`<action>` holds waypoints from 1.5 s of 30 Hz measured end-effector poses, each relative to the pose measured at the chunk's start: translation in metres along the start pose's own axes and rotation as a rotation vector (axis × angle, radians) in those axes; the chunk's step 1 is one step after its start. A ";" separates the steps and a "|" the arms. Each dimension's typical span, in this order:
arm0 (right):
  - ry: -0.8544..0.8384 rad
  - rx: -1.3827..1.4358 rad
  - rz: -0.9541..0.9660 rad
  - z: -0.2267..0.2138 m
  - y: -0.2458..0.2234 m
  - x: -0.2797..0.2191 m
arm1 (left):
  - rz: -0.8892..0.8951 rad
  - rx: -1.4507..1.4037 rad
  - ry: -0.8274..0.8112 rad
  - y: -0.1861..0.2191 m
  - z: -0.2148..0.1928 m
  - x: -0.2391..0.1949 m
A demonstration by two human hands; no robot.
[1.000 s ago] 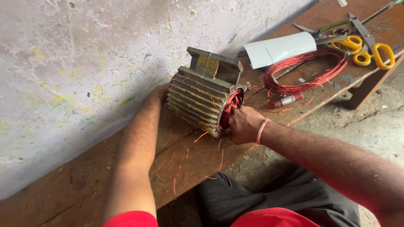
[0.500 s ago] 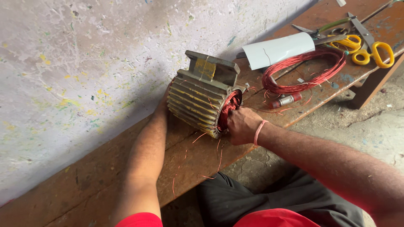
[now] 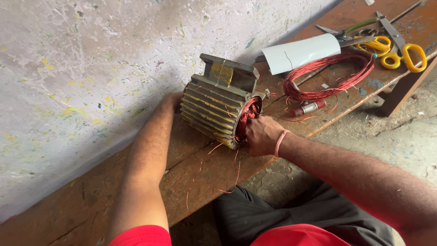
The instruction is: The person rewinds an electric motor by hand and using a flat metal tool. They press copper wire coils into the slots of the motor housing and use the tool to wedge the wiring securely into the motor core.
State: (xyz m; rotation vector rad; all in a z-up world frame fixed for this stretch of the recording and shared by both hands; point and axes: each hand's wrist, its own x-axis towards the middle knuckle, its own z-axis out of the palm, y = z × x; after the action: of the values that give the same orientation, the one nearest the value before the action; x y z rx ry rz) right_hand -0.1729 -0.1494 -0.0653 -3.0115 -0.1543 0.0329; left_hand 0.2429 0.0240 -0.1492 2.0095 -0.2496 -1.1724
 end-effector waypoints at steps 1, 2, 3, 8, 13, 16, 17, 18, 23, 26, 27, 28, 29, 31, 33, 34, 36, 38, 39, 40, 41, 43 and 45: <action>0.003 -0.001 -0.003 0.001 0.000 0.001 | 0.018 -0.083 -0.028 -0.005 -0.001 0.001; 0.083 0.026 -0.030 0.002 0.000 0.001 | 0.037 -0.165 -0.056 -0.007 -0.001 0.002; 0.158 0.056 -0.055 0.004 0.000 -0.001 | 0.035 -0.167 -0.057 -0.010 0.002 0.003; 0.150 0.031 -0.006 0.004 -0.003 -0.005 | 0.093 -0.121 -0.132 -0.011 0.005 0.002; 0.233 -0.042 0.004 0.004 -0.002 -0.008 | 0.134 -0.181 -0.130 -0.011 0.010 -0.004; 0.266 -0.017 -0.076 -0.003 0.004 -0.006 | 0.135 -0.174 -0.076 -0.009 0.016 -0.012; 0.126 -0.036 -0.045 -0.006 0.006 -0.004 | 0.096 -0.182 -0.019 -0.008 0.019 -0.016; -0.014 -0.054 -0.015 -0.008 0.007 -0.003 | 0.095 -0.182 -0.020 -0.007 0.021 -0.021; 0.001 -0.140 0.016 -0.013 -0.006 -0.007 | 0.138 -0.052 0.078 0.006 0.029 -0.045; 0.023 -0.175 0.004 -0.020 -0.009 -0.011 | 0.220 -0.110 -0.135 0.006 0.028 -0.044; 0.009 -0.186 0.000 -0.021 -0.009 -0.012 | 0.220 -0.109 -0.135 0.007 0.027 -0.042; 0.009 -0.185 0.001 -0.020 -0.010 -0.012 | 0.169 -0.066 -0.098 0.010 0.024 -0.041; 0.023 -0.178 0.014 -0.019 -0.010 -0.012 | 0.122 -0.026 -0.061 0.010 0.022 -0.039; 0.038 -0.173 0.025 -0.015 -0.009 -0.011 | 0.120 -0.072 -0.059 0.002 0.017 -0.032; 0.230 -0.024 -0.045 -0.008 -0.003 -0.011 | 0.109 -0.154 -0.060 -0.010 0.015 -0.023; 0.231 -0.023 -0.042 -0.005 -0.001 -0.010 | 0.104 -0.192 -0.062 -0.013 0.015 -0.020; 0.201 0.132 -0.060 0.000 0.007 -0.009 | 0.099 -0.223 -0.077 -0.013 0.015 -0.013; 0.179 0.143 -0.057 0.005 0.007 -0.009 | 0.114 -0.243 -0.121 -0.019 0.015 -0.016; 0.165 0.154 -0.058 0.004 0.007 -0.007 | 0.119 -0.245 -0.119 -0.016 0.016 -0.018; 0.166 0.150 -0.061 0.003 0.010 -0.007 | 0.093 -0.215 -0.077 -0.012 0.020 -0.020; 0.218 0.267 -0.101 0.002 0.013 -0.008 | 0.059 -0.186 -0.035 -0.011 0.025 -0.027; 0.269 0.386 -0.136 0.000 0.019 -0.006 | 0.042 -0.166 -0.004 0.001 0.039 -0.054; 0.091 0.394 -0.110 -0.002 0.023 -0.002 | 0.026 -0.146 0.026 0.013 0.055 -0.081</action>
State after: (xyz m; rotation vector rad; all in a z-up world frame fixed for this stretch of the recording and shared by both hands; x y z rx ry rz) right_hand -0.1725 -0.1727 -0.0658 -2.6022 -0.2697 -0.0756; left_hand 0.1565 0.0284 -0.1016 1.8872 -0.1719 -1.1153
